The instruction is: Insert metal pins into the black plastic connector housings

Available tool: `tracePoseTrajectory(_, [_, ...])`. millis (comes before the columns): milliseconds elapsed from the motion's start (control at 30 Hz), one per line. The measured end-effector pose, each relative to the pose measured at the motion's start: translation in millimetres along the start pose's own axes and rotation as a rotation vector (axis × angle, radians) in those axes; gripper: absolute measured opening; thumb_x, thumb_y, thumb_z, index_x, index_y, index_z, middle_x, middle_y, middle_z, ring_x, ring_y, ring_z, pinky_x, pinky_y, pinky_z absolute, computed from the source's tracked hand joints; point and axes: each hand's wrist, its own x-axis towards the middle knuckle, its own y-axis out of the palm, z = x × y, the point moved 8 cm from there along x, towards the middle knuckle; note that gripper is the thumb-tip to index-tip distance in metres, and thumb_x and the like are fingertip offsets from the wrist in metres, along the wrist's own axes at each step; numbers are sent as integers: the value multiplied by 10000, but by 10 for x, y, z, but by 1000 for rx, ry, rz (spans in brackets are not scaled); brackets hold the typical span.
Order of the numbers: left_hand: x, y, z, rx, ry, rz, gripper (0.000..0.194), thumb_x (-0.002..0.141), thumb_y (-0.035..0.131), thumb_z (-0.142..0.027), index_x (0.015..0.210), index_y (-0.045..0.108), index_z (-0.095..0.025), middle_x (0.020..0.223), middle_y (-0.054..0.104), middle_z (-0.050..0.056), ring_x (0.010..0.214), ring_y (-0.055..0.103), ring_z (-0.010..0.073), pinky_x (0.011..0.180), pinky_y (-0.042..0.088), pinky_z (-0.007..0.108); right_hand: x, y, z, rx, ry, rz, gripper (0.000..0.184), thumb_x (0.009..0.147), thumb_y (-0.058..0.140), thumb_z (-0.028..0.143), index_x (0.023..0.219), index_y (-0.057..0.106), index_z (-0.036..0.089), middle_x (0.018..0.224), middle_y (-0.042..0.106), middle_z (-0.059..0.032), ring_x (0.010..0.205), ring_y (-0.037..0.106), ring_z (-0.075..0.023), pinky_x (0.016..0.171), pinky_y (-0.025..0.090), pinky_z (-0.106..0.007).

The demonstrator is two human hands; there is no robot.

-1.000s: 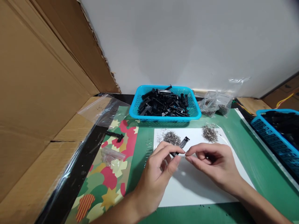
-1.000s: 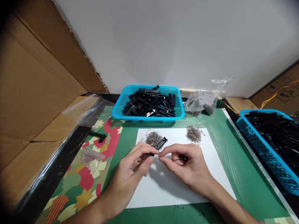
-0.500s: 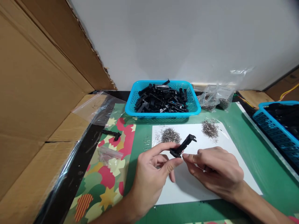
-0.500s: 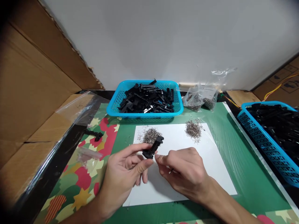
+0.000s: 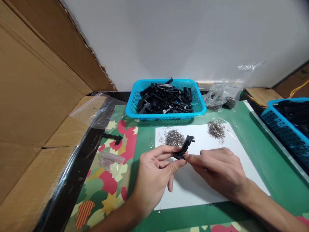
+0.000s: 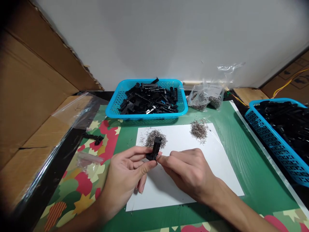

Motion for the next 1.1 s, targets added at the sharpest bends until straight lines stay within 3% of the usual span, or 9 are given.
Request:
tracePoseTrajectory(167, [7,-3,1,8,16,7,383,748,920,-367,987,743,-126,821,775,73,327,473,43,311,355,194,30,-13,-28,6,6,1,134,1027,613,123,1034,731,184,562,536,72,435,457,-69,457,327,-262])
tracePoseTrajectory(433, [21,-20,-53,59,82,0,357,741,924,-365,963,758,-139,617,641,-14,386,426,42,334,331,180,80,-21,-45,177,86,10,176,1024,594,133,1004,757,197,581,610,53,428,485,-72,450,369,-229])
tracePoseTrajectory(833, [23,37,11,51,-17,87,516,707,939,-476,1064,786,-136,678,688,15,325,388,38,311,296,204,125,-26,-144,396,113,68,146,1024,667,183,968,802,177,647,667,11,489,522,-72,463,374,-206])
tracePoseTrajectory(967, [30,68,2,46,24,136,511,764,906,-503,1097,772,-138,584,577,-36,388,379,45,371,288,196,144,-42,-173,345,168,113,169,1029,681,263,948,810,189,641,658,16,475,481,-69,462,362,-215])
tracePoseTrajectory(1100, [34,101,10,23,70,195,475,896,780,-557,1129,737,-145,645,596,-27,429,379,43,417,277,204,118,-68,-197,251,192,83,184,984,752,344,1081,795,193,622,638,34,459,436,-68,448,346,-223])
